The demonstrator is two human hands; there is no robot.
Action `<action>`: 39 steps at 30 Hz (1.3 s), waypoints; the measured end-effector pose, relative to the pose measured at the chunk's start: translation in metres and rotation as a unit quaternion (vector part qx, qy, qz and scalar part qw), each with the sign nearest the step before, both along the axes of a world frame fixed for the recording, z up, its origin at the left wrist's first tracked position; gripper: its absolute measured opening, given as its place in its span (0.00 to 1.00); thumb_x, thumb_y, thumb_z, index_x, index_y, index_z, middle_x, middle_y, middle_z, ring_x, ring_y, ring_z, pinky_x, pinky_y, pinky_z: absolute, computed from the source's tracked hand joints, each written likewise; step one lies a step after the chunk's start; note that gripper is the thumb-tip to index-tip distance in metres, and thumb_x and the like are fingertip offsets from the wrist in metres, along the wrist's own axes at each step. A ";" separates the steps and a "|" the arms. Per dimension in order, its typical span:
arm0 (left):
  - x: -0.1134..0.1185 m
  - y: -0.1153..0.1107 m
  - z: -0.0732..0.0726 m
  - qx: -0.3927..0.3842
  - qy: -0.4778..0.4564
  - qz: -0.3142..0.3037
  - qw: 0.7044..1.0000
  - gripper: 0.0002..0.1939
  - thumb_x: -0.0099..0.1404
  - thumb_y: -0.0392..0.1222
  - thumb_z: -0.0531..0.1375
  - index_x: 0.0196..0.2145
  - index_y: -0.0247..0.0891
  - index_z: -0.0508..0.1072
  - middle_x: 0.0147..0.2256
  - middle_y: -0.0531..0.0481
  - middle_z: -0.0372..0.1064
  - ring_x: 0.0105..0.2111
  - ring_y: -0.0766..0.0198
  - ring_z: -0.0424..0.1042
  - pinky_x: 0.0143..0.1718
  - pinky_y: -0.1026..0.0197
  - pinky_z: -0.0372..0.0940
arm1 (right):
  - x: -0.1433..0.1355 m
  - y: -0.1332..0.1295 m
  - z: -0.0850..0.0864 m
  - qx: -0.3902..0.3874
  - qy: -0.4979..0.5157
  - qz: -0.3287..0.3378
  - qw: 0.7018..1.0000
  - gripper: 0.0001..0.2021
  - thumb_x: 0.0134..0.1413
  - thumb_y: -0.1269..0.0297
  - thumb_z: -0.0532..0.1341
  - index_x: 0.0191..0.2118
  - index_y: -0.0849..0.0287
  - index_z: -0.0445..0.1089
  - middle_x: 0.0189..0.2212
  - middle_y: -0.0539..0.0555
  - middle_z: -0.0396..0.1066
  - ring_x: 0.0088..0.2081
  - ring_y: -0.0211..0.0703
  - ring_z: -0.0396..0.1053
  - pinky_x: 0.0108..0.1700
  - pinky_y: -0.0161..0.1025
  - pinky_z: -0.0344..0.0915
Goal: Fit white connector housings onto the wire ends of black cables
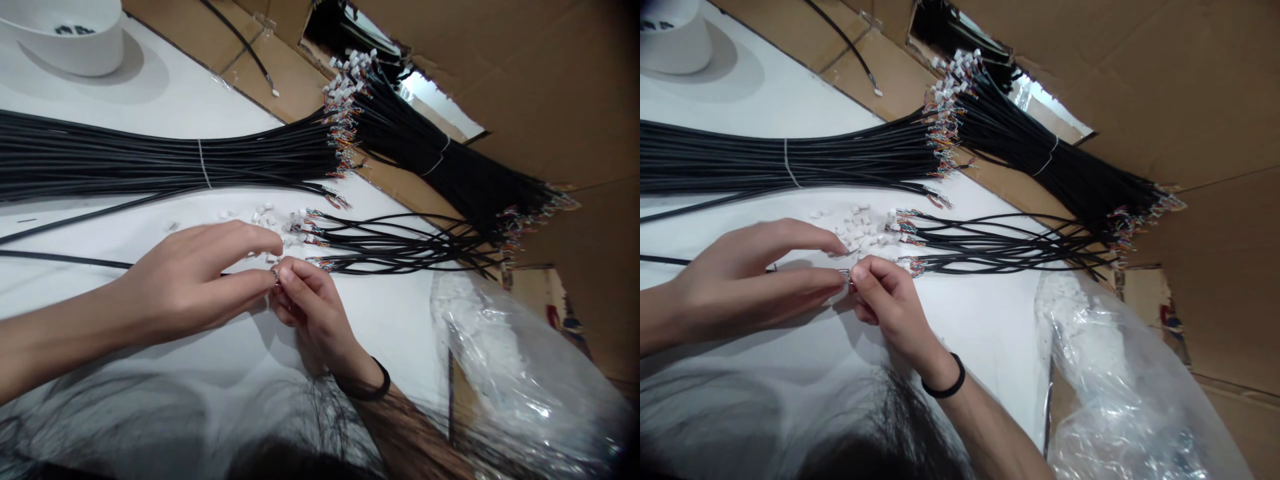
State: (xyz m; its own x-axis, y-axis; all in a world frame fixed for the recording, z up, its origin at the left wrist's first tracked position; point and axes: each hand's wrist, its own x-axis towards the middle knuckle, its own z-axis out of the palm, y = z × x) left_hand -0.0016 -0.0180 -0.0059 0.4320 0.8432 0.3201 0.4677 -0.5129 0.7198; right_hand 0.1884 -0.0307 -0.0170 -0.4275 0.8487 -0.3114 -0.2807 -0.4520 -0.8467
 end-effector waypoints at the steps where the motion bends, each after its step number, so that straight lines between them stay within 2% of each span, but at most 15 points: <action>1: 0.000 0.000 -0.001 0.054 0.006 -0.014 0.998 0.07 0.65 0.39 0.59 0.41 0.48 0.71 0.42 0.58 0.73 0.44 0.64 0.70 0.52 0.63 0.59 | 0.000 0.000 0.000 -0.004 0.001 -0.001 1.000 0.14 0.60 0.59 0.61 0.27 0.60 0.62 0.20 0.44 0.52 0.19 0.28 0.45 0.18 0.28 0.43; 2: 0.000 0.000 -0.001 0.108 0.020 -0.027 0.994 0.07 0.65 0.36 0.59 0.40 0.47 0.71 0.44 0.57 0.73 0.48 0.63 0.69 0.59 0.58 0.55 | 0.000 0.000 0.001 -0.009 0.002 -0.001 1.000 0.14 0.60 0.59 0.61 0.27 0.60 0.63 0.20 0.44 0.52 0.19 0.28 0.46 0.18 0.28 0.43; 4: -0.001 0.000 -0.001 0.201 0.044 -0.023 0.978 0.09 0.65 0.31 0.58 0.38 0.45 0.72 0.49 0.55 0.73 0.53 0.63 0.66 0.65 0.51 0.44 | -0.001 0.000 0.001 -0.013 0.005 0.004 1.000 0.14 0.60 0.59 0.62 0.27 0.60 0.63 0.20 0.44 0.52 0.19 0.28 0.45 0.18 0.27 0.43; 7: -0.004 0.001 0.001 0.255 0.062 -0.032 0.965 0.10 0.63 0.31 0.59 0.39 0.45 0.72 0.53 0.53 0.69 0.57 0.63 0.62 0.68 0.50 0.35 | -0.001 0.001 0.001 -0.009 0.011 0.010 1.000 0.14 0.60 0.60 0.61 0.27 0.60 0.62 0.20 0.43 0.52 0.18 0.27 0.45 0.18 0.27 0.43; 10: -0.004 0.003 0.006 0.208 0.050 -0.054 0.975 0.06 0.61 0.34 0.61 0.36 0.43 0.73 0.54 0.51 0.67 0.60 0.58 0.58 0.67 0.46 0.34 | 0.000 0.000 0.001 -0.007 0.004 0.005 1.000 0.13 0.60 0.60 0.62 0.27 0.60 0.63 0.20 0.44 0.53 0.18 0.27 0.46 0.18 0.27 0.43; 11: -0.003 0.004 0.009 0.169 0.042 -0.039 0.984 0.04 0.62 0.35 0.60 0.34 0.42 0.74 0.53 0.50 0.67 0.60 0.56 0.58 0.67 0.44 0.34 | 0.001 0.000 0.000 -0.006 -0.003 0.005 1.000 0.13 0.60 0.59 0.62 0.27 0.60 0.63 0.20 0.44 0.53 0.18 0.27 0.46 0.18 0.27 0.43; 15: 0.001 0.003 0.017 0.039 0.019 -0.006 0.999 0.08 0.63 0.37 0.57 0.27 0.41 0.74 0.54 0.48 0.65 0.62 0.52 0.54 0.66 0.41 0.33 | 0.002 0.000 -0.001 0.003 -0.020 0.015 1.000 0.15 0.59 0.57 0.62 0.27 0.60 0.63 0.18 0.43 0.52 0.17 0.26 0.45 0.18 0.28 0.43; 18: 0.001 0.004 0.016 -0.009 0.005 -0.023 1.000 0.08 0.63 0.40 0.59 0.27 0.43 0.75 0.55 0.49 0.63 0.63 0.51 0.51 0.66 0.40 0.32 | 0.002 0.000 -0.001 0.008 -0.020 0.016 1.000 0.15 0.58 0.56 0.63 0.28 0.60 0.63 0.20 0.43 0.54 0.17 0.26 0.45 0.17 0.28 0.43; 21: -0.001 0.008 0.013 -0.039 0.000 -0.061 0.997 0.08 0.63 0.42 0.59 0.27 0.44 0.76 0.57 0.49 0.61 0.63 0.47 0.49 0.65 0.40 0.38 | 0.003 0.000 -0.002 0.005 -0.024 0.017 1.000 0.14 0.58 0.56 0.63 0.28 0.60 0.63 0.21 0.44 0.55 0.17 0.26 0.46 0.17 0.28 0.43; 24: -0.002 0.011 0.011 -0.036 0.005 -0.095 0.995 0.07 0.64 0.41 0.59 0.30 0.44 0.77 0.58 0.47 0.59 0.63 0.47 0.48 0.63 0.42 0.44 | 0.003 0.000 -0.002 0.005 -0.022 0.021 1.000 0.14 0.59 0.56 0.62 0.28 0.60 0.63 0.20 0.43 0.53 0.17 0.27 0.46 0.17 0.28 0.43; 28: -0.004 0.013 0.011 0.038 0.019 -0.106 0.993 0.07 0.64 0.39 0.60 0.36 0.49 0.77 0.58 0.49 0.59 0.62 0.51 0.51 0.64 0.45 0.43 | 0.004 0.000 -0.003 0.012 -0.002 0.017 1.000 0.14 0.61 0.59 0.61 0.28 0.60 0.63 0.21 0.43 0.53 0.17 0.26 0.45 0.18 0.28 0.43; 34: -0.006 0.012 0.006 0.117 0.053 -0.131 0.983 0.06 0.64 0.35 0.58 0.36 0.43 0.73 0.56 0.48 0.63 0.61 0.53 0.54 0.65 0.48 0.45 | 0.003 0.000 -0.002 0.015 -0.001 0.014 1.000 0.14 0.61 0.60 0.61 0.28 0.60 0.62 0.21 0.43 0.52 0.17 0.26 0.46 0.18 0.28 0.43; 36: -0.005 0.013 0.007 0.110 0.051 -0.142 0.982 0.04 0.65 0.36 0.58 0.36 0.43 0.72 0.56 0.46 0.63 0.61 0.54 0.54 0.64 0.51 0.48 | 0.003 0.000 -0.002 0.016 -0.001 0.014 1.000 0.13 0.61 0.60 0.61 0.28 0.60 0.63 0.21 0.44 0.53 0.17 0.26 0.46 0.17 0.28 0.43; 39: -0.005 0.015 0.011 0.055 0.026 -0.136 0.989 0.04 0.65 0.37 0.58 0.32 0.42 0.71 0.53 0.45 0.64 0.59 0.53 0.56 0.61 0.52 0.52 | 0.004 0.000 -0.003 0.015 0.000 0.021 1.000 0.13 0.61 0.60 0.61 0.28 0.60 0.63 0.21 0.44 0.54 0.17 0.26 0.46 0.17 0.28 0.43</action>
